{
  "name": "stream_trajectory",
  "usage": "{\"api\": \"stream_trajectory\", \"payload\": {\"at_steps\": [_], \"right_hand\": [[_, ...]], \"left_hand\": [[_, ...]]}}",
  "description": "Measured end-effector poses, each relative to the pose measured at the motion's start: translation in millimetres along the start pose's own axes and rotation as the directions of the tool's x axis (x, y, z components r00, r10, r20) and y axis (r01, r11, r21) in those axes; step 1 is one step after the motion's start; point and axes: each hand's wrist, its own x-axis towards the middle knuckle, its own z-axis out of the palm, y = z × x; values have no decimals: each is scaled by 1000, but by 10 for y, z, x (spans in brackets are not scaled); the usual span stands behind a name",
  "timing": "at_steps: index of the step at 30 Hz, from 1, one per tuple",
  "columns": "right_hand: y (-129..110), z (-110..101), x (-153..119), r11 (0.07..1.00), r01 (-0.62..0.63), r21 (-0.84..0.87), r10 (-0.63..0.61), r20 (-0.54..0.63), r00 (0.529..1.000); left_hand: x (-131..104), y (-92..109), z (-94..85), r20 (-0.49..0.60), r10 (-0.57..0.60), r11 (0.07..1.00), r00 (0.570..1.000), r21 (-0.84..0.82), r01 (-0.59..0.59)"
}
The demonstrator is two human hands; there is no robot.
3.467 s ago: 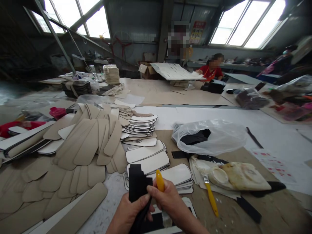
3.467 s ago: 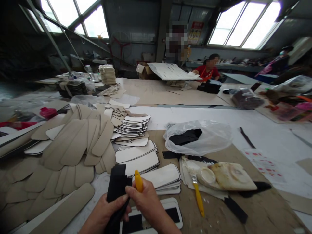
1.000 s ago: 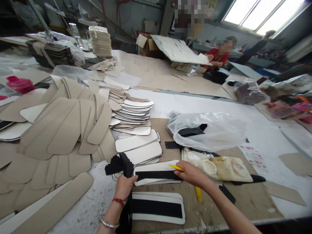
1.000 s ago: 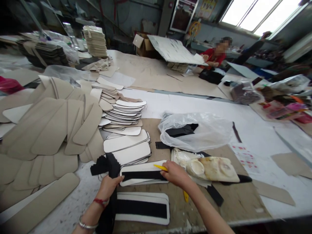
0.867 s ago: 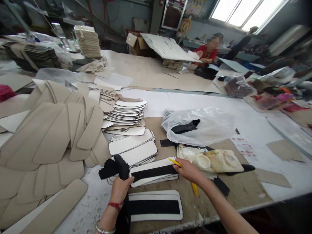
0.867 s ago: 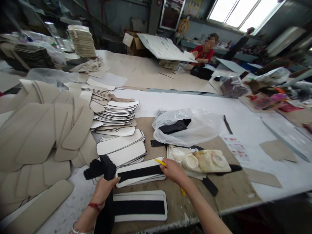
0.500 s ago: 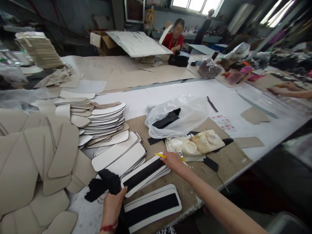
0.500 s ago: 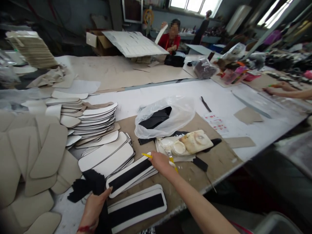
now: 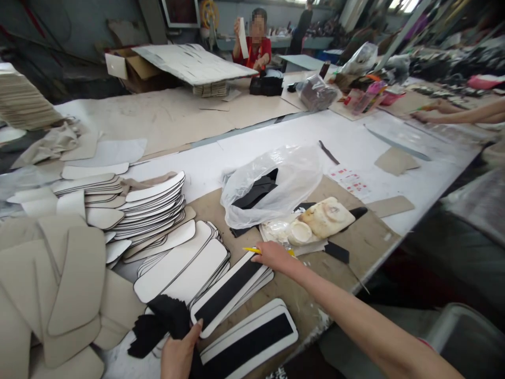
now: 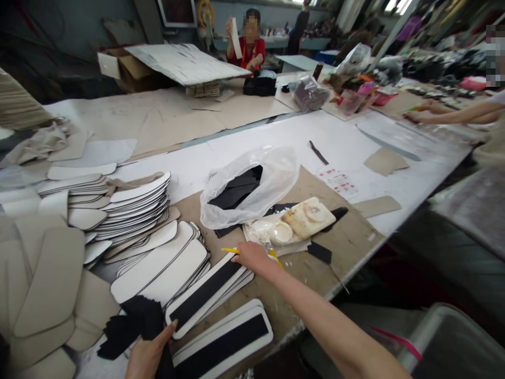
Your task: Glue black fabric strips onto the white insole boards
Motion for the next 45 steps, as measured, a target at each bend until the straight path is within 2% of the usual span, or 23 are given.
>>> {"api": "stream_trajectory", "payload": {"at_steps": [4, 10, 14, 18, 20, 24, 28, 32, 36, 40, 42, 45], "right_hand": [[30, 7, 23, 1000, 11, 19, -11, 13, 1000], [50, 7, 39, 999, 20, 43, -21, 34, 999], [20, -7, 22, 999, -7, 40, 6, 17, 1000], [28, -58, -75, 993, -115, 5, 115, -53, 992], [67, -96, -159, 987, -163, 9, 163, -122, 979], [129, -136, -342, 991, -120, 67, 132, -229, 965], [69, -31, -472, 998, -32, 53, 43, -224, 974], [-43, 124, -505, 998, -64, 22, 67, -246, 967], [-102, 168, -452, 972, -90, 217, 155, -306, 939], [-113, 123, -422, 895, -93, 436, 212, -233, 949], [-118, 69, -467, 852, -20, 523, 157, -219, 963], [-146, -66, -625, 785, 138, 604, -6, -214, 977]], "left_hand": [[18, 46, -22, 55, -43, 999, 998, -29, 44], [-14, 11, 77, -14, -60, 996, 998, -59, 59], [-9, -4, 72, -42, -10, 998, 999, -55, 8], [0, -3, 52, -33, 54, 996, 998, -69, -56], [-5, -6, 60, -30, 36, 996, 999, -83, -39], [-19, -22, 90, -29, -36, 992, 999, -121, 32], [-33, -35, 91, -22, -45, 985, 999, -168, 40], [-55, -39, 78, -33, -58, 977, 998, -208, 50], [-85, -57, 49, -34, -71, 958, 997, -282, 58], [-170, -57, -46, -8, -88, 915, 996, -396, 78], [-239, -42, -122, -21, -105, 882, 994, -464, 84], [-354, -24, -252, -14, -105, 837, 994, -542, 81]]}}
